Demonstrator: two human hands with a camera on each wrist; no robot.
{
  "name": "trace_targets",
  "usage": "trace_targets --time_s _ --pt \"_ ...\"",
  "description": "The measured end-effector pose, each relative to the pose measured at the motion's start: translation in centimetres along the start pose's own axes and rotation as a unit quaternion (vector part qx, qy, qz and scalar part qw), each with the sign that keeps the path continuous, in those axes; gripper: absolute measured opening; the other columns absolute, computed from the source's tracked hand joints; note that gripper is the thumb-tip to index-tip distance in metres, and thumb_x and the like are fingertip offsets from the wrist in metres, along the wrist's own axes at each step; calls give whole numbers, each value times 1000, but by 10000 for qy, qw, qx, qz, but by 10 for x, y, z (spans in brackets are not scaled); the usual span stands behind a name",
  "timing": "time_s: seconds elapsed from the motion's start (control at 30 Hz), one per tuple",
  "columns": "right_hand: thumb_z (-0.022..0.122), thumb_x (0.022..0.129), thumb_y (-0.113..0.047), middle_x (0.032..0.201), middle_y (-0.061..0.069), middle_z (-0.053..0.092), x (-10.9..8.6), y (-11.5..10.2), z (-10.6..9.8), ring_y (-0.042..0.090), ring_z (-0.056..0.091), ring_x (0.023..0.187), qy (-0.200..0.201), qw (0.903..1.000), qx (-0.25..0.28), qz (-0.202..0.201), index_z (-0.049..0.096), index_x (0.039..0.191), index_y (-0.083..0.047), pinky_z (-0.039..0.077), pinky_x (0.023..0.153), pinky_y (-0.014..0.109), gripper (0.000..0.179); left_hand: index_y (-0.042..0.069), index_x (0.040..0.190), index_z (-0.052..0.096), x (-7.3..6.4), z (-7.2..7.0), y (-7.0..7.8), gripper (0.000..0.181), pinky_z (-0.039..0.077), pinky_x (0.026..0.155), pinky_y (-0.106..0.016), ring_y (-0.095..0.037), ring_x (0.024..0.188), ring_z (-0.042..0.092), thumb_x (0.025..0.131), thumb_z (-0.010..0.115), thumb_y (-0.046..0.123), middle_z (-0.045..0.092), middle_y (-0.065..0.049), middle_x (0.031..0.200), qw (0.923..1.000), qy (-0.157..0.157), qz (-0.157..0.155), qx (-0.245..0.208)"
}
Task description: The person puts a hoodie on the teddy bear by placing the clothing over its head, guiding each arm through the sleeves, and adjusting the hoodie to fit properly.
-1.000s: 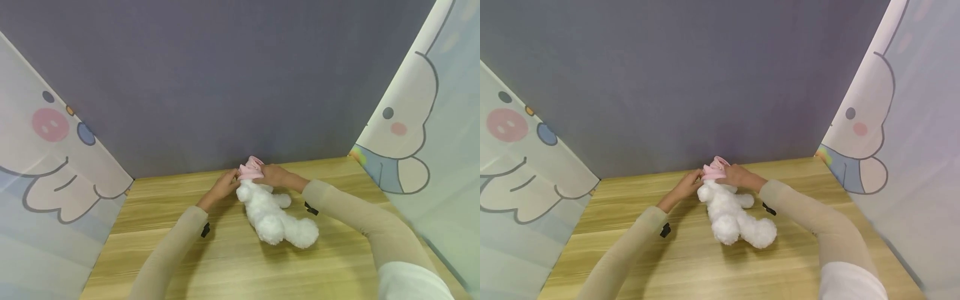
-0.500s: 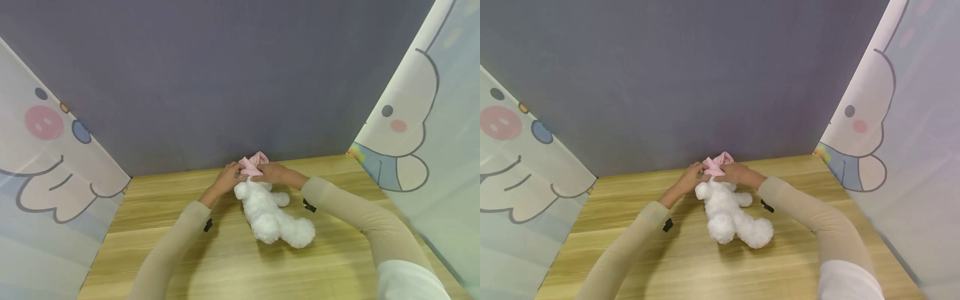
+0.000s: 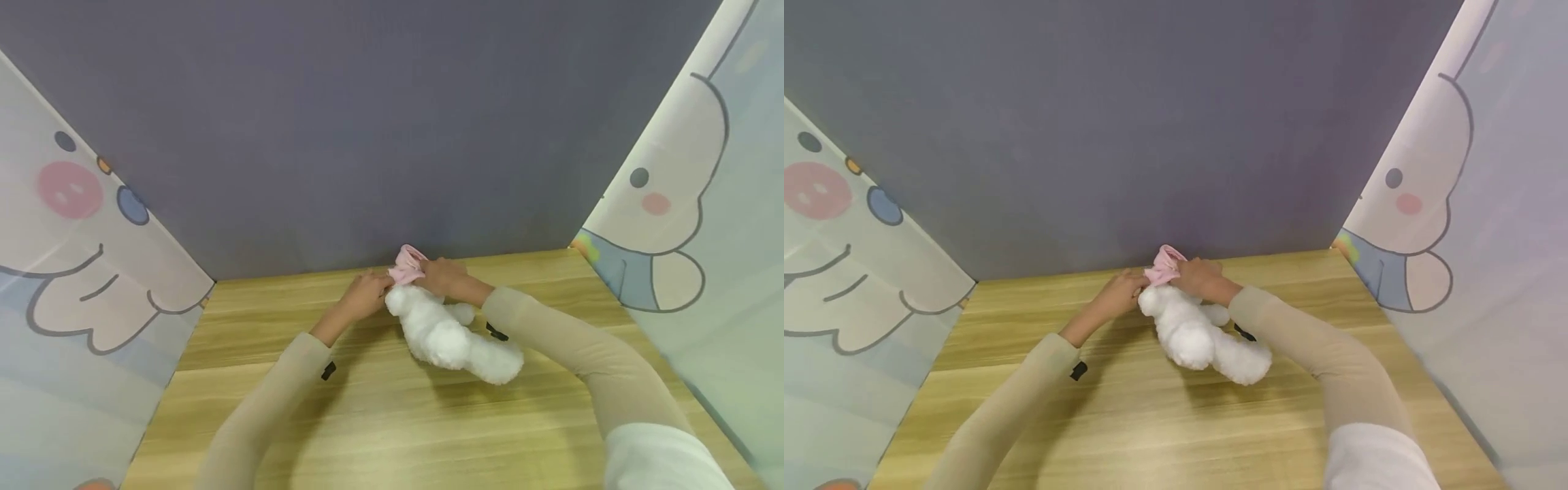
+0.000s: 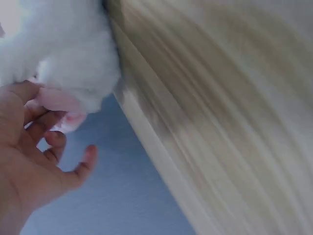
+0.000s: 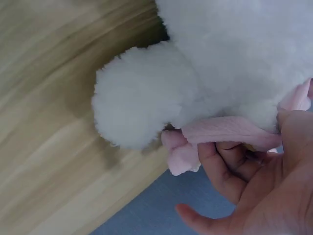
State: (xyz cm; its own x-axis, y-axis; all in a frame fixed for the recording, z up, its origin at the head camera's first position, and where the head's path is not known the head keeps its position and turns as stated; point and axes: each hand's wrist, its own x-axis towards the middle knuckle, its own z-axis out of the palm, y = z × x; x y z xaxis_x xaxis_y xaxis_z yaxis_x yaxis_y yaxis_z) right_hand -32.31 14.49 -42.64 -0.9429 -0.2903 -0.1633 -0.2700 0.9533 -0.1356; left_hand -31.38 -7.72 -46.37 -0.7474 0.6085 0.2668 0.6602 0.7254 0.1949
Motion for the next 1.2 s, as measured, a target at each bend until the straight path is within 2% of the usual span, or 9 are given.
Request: trace_targets --time_s 0.1,0.23,0.33,0.47,0.63,0.83,0.93,1.07,1.2 --pt "50 102 -51 114 13 70 1 2 -3 31 68 96 80 9997 -195 -134 57 141 -19 51 63 44 51 14 92 64 -6 -2 3 9 53 71 -51 -30 93 64 88 70 8 68 -1 96 9994 -88 -187 -266" --pt "61 99 -46 84 6 60 -2 9 -6 22 58 76 -5 9931 221 -1155 59 114 -10 44 63 35 38 18 93 61 -13 7 4 13 51 73 -55 -29 93 62 92 70 9 68 1 105 9976 81 -678 -79" --pt "74 94 -29 76 2 49 -5 22 -5 17 49 68 34 9731 946 -2099 51 108 -10 40 64 32 33 18 104 62 -18 18 0 14 51 80 -57 -32 94 63 93 70 14 70 -1 114 9963 327 -542 578" --pt "79 88 -10 93 3 59 -8 44 9 16 58 83 396 9441 1600 -2856 49 125 -10 50 75 33 48 15 115 63 -24 28 -8 29 51 82 -55 -33 93 63 87 74 15 70 -3 115 9914 586 -179 1153" --pt "76 90 -5 126 16 57 -5 60 33 31 60 113 641 9266 2301 -2903 45 137 -3 52 97 49 56 15 110 65 -25 29 -15 24 51 86 -57 -33 99 62 89 73 8 72 -2 119 9952 577 -275 739" --pt "77 89 -2 140 18 51 3 69 45 37 60 120 983 9349 2092 -2691 44 143 -4 52 99 48 63 18 112 65 -20 21 -20 21 50 83 -59 -37 101 62 93 71 14 72 -4 122 9971 261 -580 411" --pt "77 89 -3 136 18 53 7 69 47 35 61 116 1266 9337 1870 -2779 46 142 -3 53 96 47 61 18 109 64 -16 22 -24 17 47 82 -58 -37 96 62 93 69 17 74 -7 112 9965 255 -763 230" --pt "74 87 -1 122 20 61 10 63 55 34 62 104 1970 9196 1517 -3040 53 131 3 52 90 50 49 15 99 57 -14 24 -24 6 45 81 -56 -38 91 63 95 61 13 72 -11 97 9949 183 -979 185" --pt "77 77 1 97 14 68 13 56 68 31 66 88 2909 9092 834 -2858 59 108 0 52 80 49 36 11 95 53 -13 28 -16 6 48 75 -55 -39 80 66 91 56 8 70 -14 86 9934 731 -869 162"
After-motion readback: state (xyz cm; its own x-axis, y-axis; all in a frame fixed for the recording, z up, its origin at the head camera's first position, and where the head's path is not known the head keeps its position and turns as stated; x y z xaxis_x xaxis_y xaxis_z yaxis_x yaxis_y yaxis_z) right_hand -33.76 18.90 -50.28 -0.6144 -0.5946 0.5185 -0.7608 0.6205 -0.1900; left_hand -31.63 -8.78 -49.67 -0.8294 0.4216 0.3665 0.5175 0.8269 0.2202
